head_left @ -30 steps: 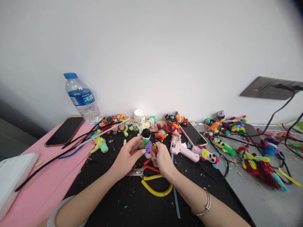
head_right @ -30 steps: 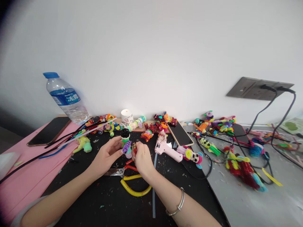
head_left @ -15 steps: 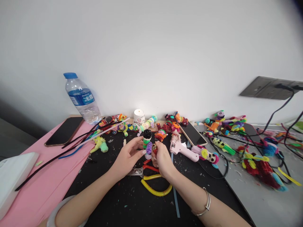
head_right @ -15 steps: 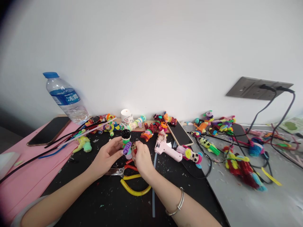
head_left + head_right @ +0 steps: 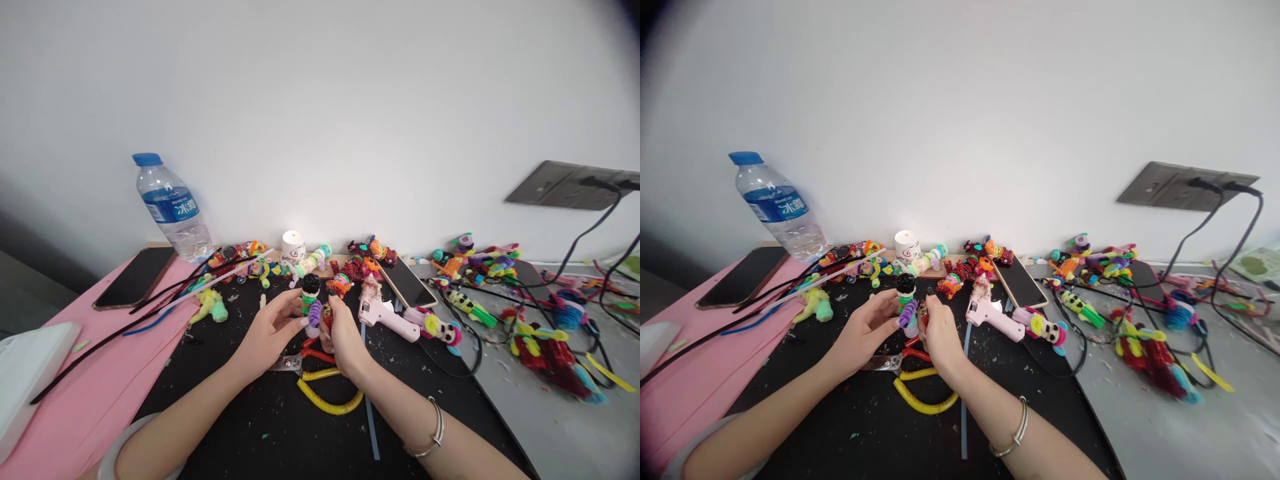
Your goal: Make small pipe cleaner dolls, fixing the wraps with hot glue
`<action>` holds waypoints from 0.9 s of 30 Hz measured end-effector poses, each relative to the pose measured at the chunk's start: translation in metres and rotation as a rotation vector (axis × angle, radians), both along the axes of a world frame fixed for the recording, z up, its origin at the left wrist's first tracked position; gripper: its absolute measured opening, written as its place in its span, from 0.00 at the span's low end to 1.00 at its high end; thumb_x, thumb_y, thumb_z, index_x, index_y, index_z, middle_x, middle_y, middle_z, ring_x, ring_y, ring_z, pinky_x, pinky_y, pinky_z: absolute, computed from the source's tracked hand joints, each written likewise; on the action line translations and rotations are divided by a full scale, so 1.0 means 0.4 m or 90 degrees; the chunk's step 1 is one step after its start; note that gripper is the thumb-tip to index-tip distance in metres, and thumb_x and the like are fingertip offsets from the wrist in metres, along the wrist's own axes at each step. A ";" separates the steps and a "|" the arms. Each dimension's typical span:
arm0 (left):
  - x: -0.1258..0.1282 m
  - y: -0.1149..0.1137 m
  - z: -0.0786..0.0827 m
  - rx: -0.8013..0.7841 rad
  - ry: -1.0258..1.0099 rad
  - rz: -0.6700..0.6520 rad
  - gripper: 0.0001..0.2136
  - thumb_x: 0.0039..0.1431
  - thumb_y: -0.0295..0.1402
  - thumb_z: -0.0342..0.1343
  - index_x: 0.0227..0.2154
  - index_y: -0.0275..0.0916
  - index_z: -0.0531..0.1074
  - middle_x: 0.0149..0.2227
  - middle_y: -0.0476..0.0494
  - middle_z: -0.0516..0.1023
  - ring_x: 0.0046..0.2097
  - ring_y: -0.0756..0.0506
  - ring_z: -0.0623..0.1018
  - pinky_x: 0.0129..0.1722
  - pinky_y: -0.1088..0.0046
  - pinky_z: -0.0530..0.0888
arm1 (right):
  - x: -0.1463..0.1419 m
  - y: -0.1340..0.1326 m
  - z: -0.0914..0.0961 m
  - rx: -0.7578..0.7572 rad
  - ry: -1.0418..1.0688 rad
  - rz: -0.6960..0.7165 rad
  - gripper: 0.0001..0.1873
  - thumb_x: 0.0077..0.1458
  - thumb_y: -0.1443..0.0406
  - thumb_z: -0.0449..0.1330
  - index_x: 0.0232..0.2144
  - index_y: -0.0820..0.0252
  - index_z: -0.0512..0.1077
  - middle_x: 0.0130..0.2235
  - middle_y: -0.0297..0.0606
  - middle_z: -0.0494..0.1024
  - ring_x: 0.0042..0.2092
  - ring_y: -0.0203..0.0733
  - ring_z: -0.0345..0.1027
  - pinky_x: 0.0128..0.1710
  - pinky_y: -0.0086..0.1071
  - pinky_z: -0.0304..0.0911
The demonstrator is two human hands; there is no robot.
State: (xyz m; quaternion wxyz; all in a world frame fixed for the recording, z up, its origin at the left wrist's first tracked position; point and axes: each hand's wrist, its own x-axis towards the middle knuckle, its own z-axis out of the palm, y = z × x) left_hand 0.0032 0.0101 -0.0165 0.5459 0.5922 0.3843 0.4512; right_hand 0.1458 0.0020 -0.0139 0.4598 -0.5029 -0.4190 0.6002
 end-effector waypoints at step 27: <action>0.000 -0.002 0.004 -0.004 0.012 0.012 0.19 0.54 0.35 0.56 0.49 0.39 0.65 0.48 0.41 0.74 0.47 0.44 0.75 0.49 0.65 0.71 | 0.000 -0.002 0.000 0.039 -0.050 -0.006 0.23 0.59 0.60 0.36 0.13 0.54 0.48 0.12 0.26 0.47 0.16 0.32 0.39 0.16 0.28 0.42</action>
